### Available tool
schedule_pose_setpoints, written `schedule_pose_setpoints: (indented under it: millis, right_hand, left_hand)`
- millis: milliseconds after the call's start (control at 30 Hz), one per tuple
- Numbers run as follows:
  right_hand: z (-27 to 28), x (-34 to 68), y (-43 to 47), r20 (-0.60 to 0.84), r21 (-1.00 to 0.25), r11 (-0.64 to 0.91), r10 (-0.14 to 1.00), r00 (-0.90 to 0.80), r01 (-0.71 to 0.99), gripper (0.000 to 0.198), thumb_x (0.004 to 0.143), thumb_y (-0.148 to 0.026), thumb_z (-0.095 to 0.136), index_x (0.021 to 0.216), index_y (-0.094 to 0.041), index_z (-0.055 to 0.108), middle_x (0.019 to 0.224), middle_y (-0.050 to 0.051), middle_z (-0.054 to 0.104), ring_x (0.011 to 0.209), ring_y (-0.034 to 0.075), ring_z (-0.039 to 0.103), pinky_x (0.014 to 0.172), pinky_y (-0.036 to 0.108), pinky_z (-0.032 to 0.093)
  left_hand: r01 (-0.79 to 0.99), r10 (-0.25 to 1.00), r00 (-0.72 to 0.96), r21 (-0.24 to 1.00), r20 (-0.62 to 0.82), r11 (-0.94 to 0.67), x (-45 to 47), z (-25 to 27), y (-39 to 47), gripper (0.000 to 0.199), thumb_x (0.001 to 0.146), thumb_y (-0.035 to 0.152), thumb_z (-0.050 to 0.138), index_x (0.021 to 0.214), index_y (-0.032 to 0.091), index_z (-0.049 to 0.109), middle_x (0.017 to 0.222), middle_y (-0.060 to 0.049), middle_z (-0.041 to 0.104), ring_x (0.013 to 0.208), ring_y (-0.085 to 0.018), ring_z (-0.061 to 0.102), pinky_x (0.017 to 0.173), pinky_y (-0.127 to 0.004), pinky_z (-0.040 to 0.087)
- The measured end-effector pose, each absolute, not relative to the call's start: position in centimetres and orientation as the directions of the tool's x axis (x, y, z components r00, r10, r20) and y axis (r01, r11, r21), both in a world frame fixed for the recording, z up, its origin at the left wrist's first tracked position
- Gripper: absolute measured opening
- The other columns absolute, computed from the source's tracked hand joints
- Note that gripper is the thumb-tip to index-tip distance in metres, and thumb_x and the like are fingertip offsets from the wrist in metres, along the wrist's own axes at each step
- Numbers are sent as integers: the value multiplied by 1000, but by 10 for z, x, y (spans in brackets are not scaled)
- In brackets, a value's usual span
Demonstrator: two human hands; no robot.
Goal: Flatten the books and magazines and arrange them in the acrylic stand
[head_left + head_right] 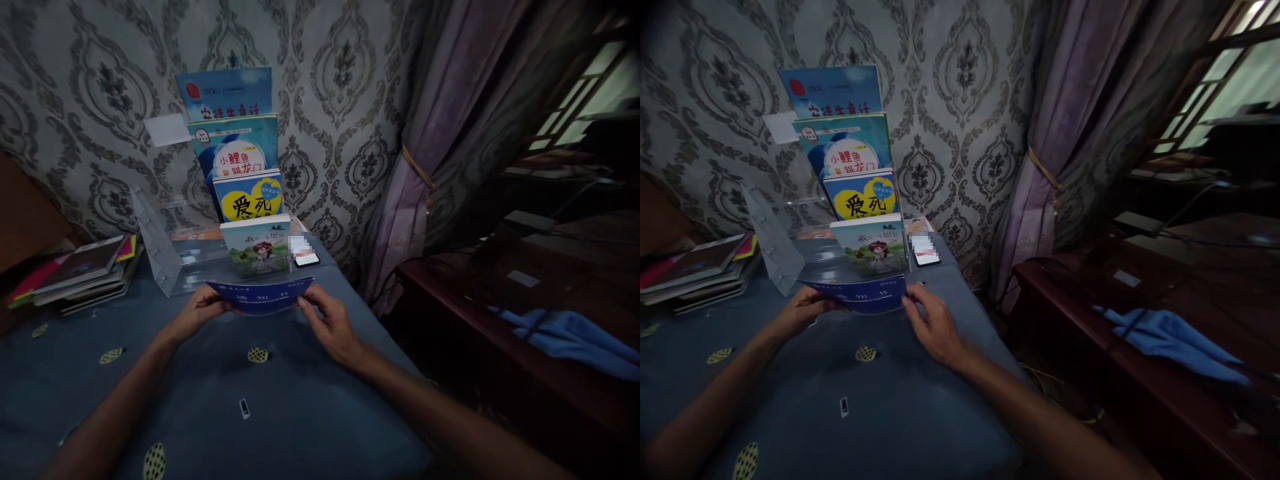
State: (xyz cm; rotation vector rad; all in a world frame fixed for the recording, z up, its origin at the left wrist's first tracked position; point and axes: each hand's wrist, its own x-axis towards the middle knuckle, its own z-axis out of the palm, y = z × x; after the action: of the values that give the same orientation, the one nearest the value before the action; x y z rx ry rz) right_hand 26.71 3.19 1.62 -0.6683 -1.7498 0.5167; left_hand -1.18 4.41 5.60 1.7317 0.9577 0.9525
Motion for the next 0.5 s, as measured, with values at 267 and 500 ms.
schedule_pose_setpoints:
  millis: [267,500]
  right_hand:
    - [21,258,60,730,-625,742,665,-158,242,19,101,-29,48,108,-22,64,98,6,70,89,20,66,79,31,51]
    - [49,247,99,806,-544,793,585,-90,276,21,101,-37,43,95,-23,59,81,1,58,77,19,58,75,34,50]
  left_hand:
    - [228,884,275,867,379,-443,-4,71,59,20,82,35,70,92,20,80,101,-7,78,100,-27,71,89,-34,56]
    - [143,779,18,770,626,-622,5,84,94,23,78,38,75,87,17,78,87,-4,75,85,-23,70,84,-38,58]
